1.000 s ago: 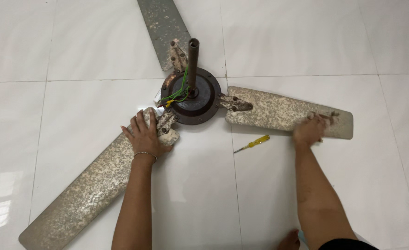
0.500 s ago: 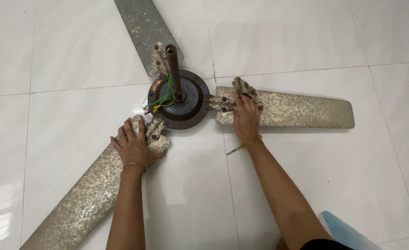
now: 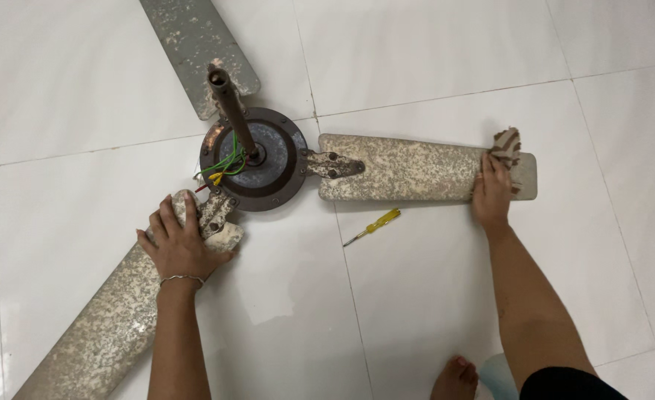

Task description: The person wipes the blades and central motor housing of a disassembled electric fan lying on a tiled floor using a cloth. The fan remains on the floor throughout the clip.

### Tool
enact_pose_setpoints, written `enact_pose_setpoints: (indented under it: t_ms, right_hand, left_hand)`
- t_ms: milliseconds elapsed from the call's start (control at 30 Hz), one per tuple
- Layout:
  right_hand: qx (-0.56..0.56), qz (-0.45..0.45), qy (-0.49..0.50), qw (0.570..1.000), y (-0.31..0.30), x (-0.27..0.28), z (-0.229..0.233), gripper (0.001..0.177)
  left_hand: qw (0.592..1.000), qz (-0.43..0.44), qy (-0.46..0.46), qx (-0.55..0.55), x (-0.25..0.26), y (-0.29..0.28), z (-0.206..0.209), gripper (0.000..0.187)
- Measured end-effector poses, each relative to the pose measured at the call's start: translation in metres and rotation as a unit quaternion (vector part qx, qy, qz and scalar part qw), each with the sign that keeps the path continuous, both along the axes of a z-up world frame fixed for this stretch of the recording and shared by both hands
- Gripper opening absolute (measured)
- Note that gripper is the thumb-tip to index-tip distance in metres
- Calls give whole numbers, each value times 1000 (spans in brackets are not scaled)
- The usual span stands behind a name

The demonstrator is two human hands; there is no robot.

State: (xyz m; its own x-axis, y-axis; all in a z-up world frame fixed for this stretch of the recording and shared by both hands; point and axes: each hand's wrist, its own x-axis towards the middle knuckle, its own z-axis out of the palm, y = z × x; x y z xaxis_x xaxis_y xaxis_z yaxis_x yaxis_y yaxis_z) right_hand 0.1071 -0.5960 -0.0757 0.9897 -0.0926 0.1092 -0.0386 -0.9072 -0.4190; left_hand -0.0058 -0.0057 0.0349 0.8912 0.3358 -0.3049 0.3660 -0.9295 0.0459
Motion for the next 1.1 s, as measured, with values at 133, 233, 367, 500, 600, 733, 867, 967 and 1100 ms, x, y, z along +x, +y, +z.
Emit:
enact_pose_setpoints:
  t_ms: [133,233,367,500,600,733,867,967,1100]
  right_hand:
    - [-1,-2,-10,1000,-44,3,-15,53]
    - [10,-91,65,994,-61,8,-18,55]
    - [-7,-262,127,957,-55,20,-6,67]
    - [41,-327,170,929,-3,29,4,75]
    - [-21,-240,139,961,51,31,18,75]
    - [28,-102,136,985,155,43,29,72]
    - [249,15,202,947,269,59,49,73]
    - [176,104,63,977,322,46,52,68]
    - [19,279,-110,954,320,23,42,67]
  left_hand:
    - [1000,2,-4,2,-2,-3,-4,147]
    - [1000,0,-16,2,-1,0,-1,147]
    - [1000,4,-17,1,1,-2,-5,151]
    - [1000,1,-25,1,0,0,-8,147]
    - [999,-4,-39,4,0,-2,-5,147]
    - [1000,-4,-22,13,-2,-2,-2,149]
    - [1000,-2,3,21,2,-5,1,148]
    - [999,-4,19,30,3,-6,4,150]
    - [999,-11,8,40,-1,-3,4,150]
